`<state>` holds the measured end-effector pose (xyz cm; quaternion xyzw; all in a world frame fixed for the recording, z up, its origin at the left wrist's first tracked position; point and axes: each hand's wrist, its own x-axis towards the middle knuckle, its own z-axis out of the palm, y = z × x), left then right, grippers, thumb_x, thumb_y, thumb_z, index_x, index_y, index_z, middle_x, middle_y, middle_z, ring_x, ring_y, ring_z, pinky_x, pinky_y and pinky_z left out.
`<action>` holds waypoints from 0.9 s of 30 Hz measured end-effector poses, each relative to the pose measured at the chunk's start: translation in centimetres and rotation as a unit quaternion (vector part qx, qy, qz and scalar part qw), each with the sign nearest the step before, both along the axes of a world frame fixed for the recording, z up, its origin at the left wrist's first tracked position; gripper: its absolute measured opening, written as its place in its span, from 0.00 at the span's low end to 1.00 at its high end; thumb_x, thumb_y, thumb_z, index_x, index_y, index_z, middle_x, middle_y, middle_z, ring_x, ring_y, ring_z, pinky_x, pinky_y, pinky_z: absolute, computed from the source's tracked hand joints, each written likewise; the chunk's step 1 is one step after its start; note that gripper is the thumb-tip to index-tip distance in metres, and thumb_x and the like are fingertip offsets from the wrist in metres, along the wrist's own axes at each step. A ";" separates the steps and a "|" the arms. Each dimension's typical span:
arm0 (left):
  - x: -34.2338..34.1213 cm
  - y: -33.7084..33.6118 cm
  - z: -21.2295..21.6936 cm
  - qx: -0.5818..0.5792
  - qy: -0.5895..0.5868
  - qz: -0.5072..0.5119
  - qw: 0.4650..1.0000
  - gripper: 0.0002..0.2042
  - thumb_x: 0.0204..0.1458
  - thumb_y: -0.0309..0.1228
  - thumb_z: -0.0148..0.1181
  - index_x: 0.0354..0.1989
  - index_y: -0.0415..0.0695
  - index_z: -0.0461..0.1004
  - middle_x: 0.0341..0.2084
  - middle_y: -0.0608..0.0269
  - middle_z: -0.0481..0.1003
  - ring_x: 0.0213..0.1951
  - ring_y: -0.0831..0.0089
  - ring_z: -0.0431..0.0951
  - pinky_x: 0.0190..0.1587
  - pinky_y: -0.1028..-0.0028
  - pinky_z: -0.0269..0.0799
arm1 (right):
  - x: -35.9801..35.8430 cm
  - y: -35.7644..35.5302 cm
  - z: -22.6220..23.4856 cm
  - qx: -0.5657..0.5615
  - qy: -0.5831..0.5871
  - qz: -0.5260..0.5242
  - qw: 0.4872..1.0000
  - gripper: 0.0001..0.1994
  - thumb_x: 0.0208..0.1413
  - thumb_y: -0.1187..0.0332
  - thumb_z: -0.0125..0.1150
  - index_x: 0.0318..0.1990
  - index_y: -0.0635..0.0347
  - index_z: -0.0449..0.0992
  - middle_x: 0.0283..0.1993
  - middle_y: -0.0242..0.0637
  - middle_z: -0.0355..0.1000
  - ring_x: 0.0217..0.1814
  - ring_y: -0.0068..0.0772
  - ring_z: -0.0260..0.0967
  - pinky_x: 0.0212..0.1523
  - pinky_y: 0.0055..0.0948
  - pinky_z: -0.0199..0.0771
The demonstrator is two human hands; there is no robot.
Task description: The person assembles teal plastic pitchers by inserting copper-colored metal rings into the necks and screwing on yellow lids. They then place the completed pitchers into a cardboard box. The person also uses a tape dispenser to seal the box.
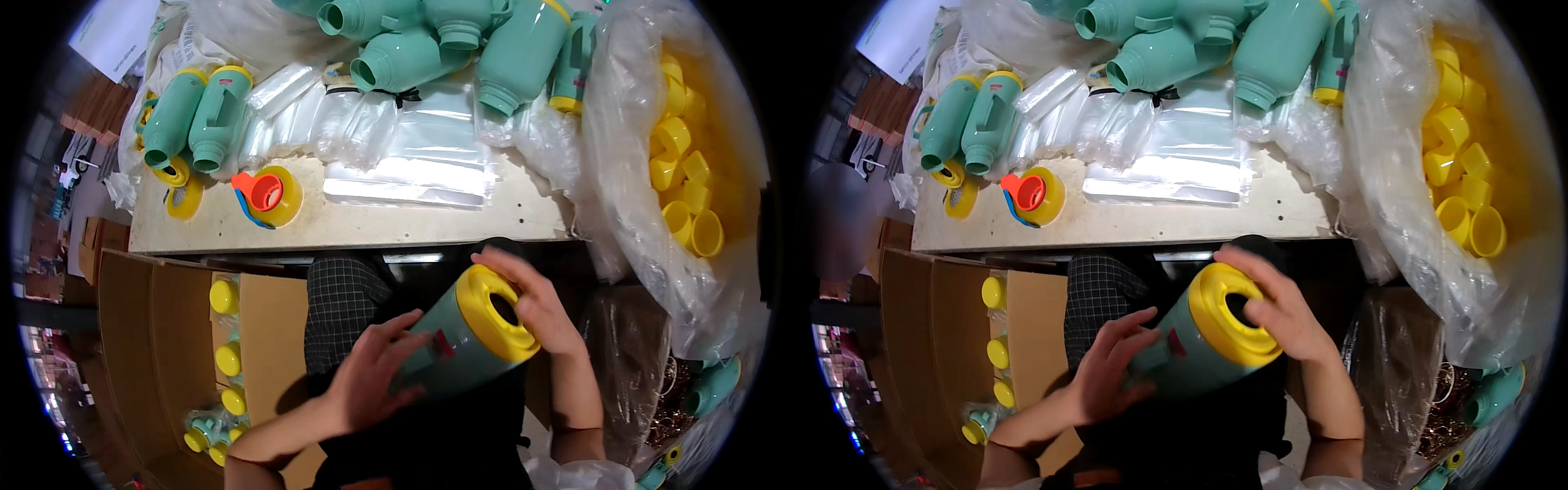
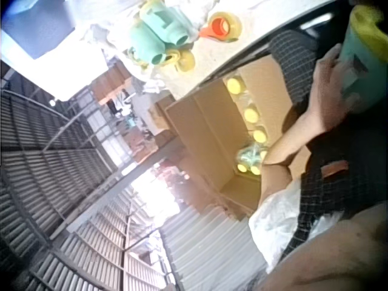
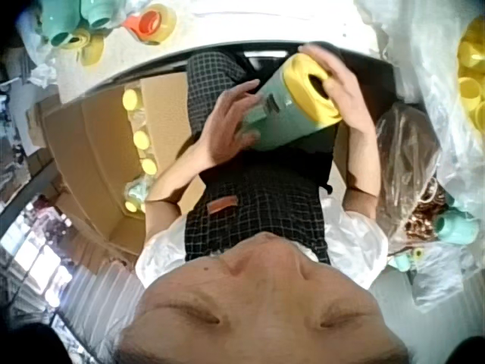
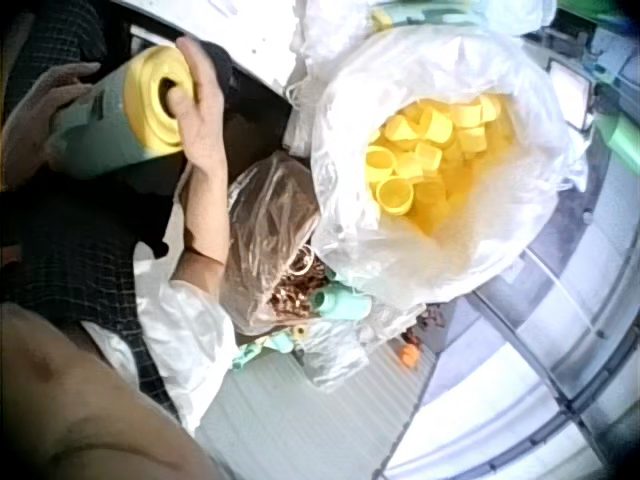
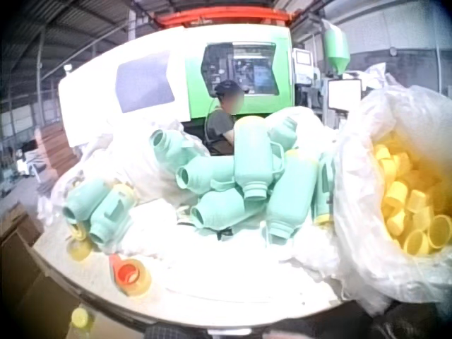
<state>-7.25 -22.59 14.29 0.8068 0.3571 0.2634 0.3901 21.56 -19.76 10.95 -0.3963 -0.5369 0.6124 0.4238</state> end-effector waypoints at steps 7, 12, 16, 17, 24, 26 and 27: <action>7.2 14.0 -1.8 0.120 -0.104 0.114 0.981 0.02 0.49 0.24 0.62 0.27 0.43 0.75 0.25 0.59 0.74 0.32 0.55 0.74 0.41 0.64 0.70 | 0.1 1.0 0.0 0.002 -0.059 0.038 0.998 0.33 0.42 0.64 0.72 0.58 0.61 0.70 0.61 0.47 0.65 0.64 0.44 0.63 0.64 0.35 0.60; 7.5 24.4 -14.4 0.082 0.083 0.179 0.977 0.04 0.53 0.27 0.59 0.31 0.39 0.75 0.29 0.52 0.74 0.37 0.52 0.74 0.42 0.61 0.68 | 0.5 4.4 0.9 0.008 -0.129 0.041 0.991 0.16 0.50 0.67 0.69 0.45 0.64 0.75 0.44 0.42 0.74 0.47 0.34 0.72 0.49 0.30 0.71; 7.6 25.8 -12.7 0.022 0.111 0.308 0.945 0.09 0.62 0.29 0.51 0.34 0.36 0.72 0.32 0.48 0.76 0.36 0.53 0.78 0.39 0.61 0.73 | -0.2 7.7 -2.0 -0.143 -0.103 -0.080 0.981 0.08 0.56 0.68 0.66 0.34 0.65 0.78 0.29 0.36 0.76 0.31 0.26 0.72 0.34 0.26 0.71; 7.9 26.1 -13.0 -0.095 -0.093 0.332 0.934 0.09 0.63 0.29 0.50 0.33 0.37 0.71 0.29 0.53 0.75 0.33 0.60 0.77 0.37 0.65 0.74 | -0.7 8.4 -2.7 -0.103 -0.138 -0.137 0.976 0.08 0.55 0.68 0.67 0.34 0.65 0.78 0.30 0.35 0.77 0.31 0.24 0.72 0.33 0.25 0.70; 10.4 14.8 -7.5 -0.314 -0.323 0.214 0.866 0.10 0.66 0.31 0.47 0.32 0.43 0.70 0.24 0.71 0.69 0.27 0.84 0.67 0.36 0.80 0.67 | -1.5 8.8 -4.3 -0.047 -0.047 -0.199 0.978 0.06 0.53 0.76 0.67 0.37 0.65 0.80 0.35 0.33 0.78 0.36 0.20 0.72 0.38 0.22 0.73; 10.2 13.6 -4.7 -0.332 -0.443 0.215 0.805 0.10 0.66 0.31 0.48 0.33 0.43 0.71 0.24 0.71 0.70 0.29 0.85 0.67 0.35 0.81 0.66 | -0.6 7.6 -5.6 -0.033 0.064 -0.245 0.967 0.07 0.52 0.77 0.68 0.39 0.66 0.79 0.35 0.33 0.78 0.38 0.21 0.73 0.39 0.22 0.73; 8.9 12.9 -6.2 -0.280 -0.376 0.205 0.859 0.10 0.67 0.32 0.48 0.34 0.43 0.71 0.26 0.70 0.72 0.32 0.84 0.68 0.37 0.79 0.66 | -0.9 7.4 -5.5 -0.051 0.051 -0.210 0.975 0.11 0.51 0.80 0.67 0.43 0.67 0.78 0.37 0.35 0.78 0.40 0.24 0.74 0.41 0.22 0.75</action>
